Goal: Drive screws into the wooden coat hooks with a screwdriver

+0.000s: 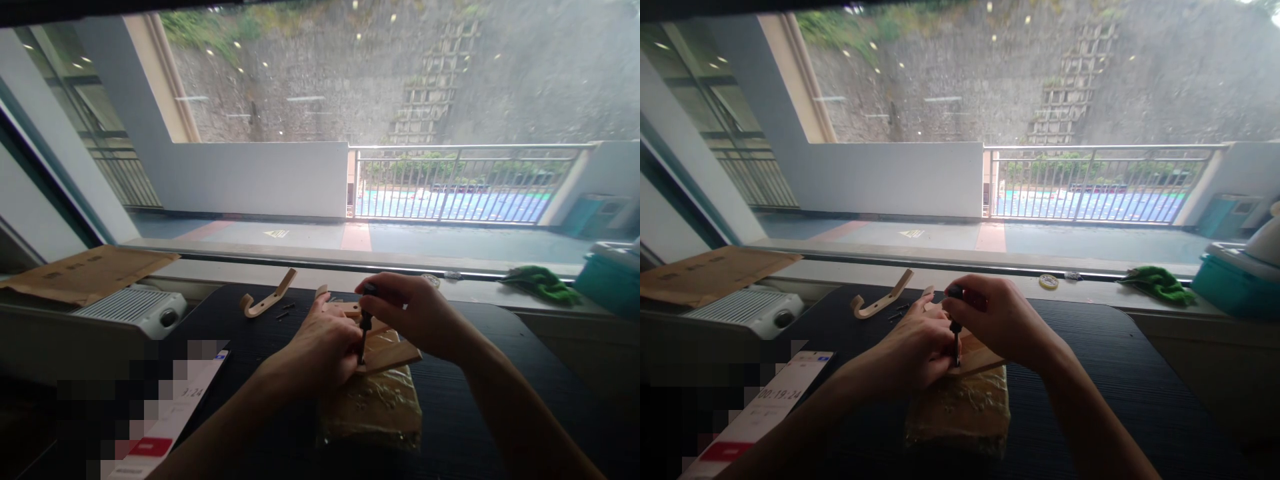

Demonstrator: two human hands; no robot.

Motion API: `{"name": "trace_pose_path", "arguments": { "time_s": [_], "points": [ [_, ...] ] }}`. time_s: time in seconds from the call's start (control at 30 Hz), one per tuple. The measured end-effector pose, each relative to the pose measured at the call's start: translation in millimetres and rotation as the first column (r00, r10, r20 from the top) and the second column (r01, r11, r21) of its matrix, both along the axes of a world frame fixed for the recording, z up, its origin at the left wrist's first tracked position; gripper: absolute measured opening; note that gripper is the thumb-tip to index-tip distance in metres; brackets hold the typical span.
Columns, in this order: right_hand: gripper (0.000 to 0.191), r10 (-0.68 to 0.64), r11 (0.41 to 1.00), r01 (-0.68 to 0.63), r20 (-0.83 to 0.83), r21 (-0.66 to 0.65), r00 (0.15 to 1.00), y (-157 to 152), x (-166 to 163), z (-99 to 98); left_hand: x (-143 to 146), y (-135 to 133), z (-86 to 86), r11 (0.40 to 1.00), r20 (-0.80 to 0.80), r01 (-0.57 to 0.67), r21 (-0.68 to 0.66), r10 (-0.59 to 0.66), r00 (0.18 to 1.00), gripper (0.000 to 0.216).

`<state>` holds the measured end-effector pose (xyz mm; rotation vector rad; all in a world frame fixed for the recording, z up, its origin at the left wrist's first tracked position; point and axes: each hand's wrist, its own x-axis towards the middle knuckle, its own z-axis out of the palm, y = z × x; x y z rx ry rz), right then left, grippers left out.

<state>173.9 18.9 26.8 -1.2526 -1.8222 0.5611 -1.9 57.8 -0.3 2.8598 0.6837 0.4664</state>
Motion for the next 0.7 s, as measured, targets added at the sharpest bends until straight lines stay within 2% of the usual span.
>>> {"name": "trace_pose_path", "arguments": {
  "time_s": [0.2,0.4,0.6,0.7],
  "points": [
    [0.025,-0.074,0.997,0.074,0.034,0.001,0.997,6.8,-2.6,-4.4,-0.4,1.4,-0.3,1.0,0.008,0.011,-0.029,-0.011,1.0,0.018],
    [0.029,-0.137,0.99,0.138,0.035,-0.015,0.99,10.0,-2.6,-9.3,-3.7,-1.2,9.8,0.995,-0.052,0.02,-0.103,-0.026,0.998,0.008],
    [0.021,0.004,0.999,-0.003,0.019,-0.034,1.0,2.8,-1.9,-4.2,-3.9,-3.9,11.7,0.993,-0.045,0.023,-0.112,-0.028,0.999,0.013],
    [0.02,0.002,1.0,0.0,0.056,-0.031,0.998,1.1,-2.3,-3.0,-2.6,-4.0,10.5,0.994,-0.042,0.02,-0.103,-0.024,0.999,0.015]
  ]
}}
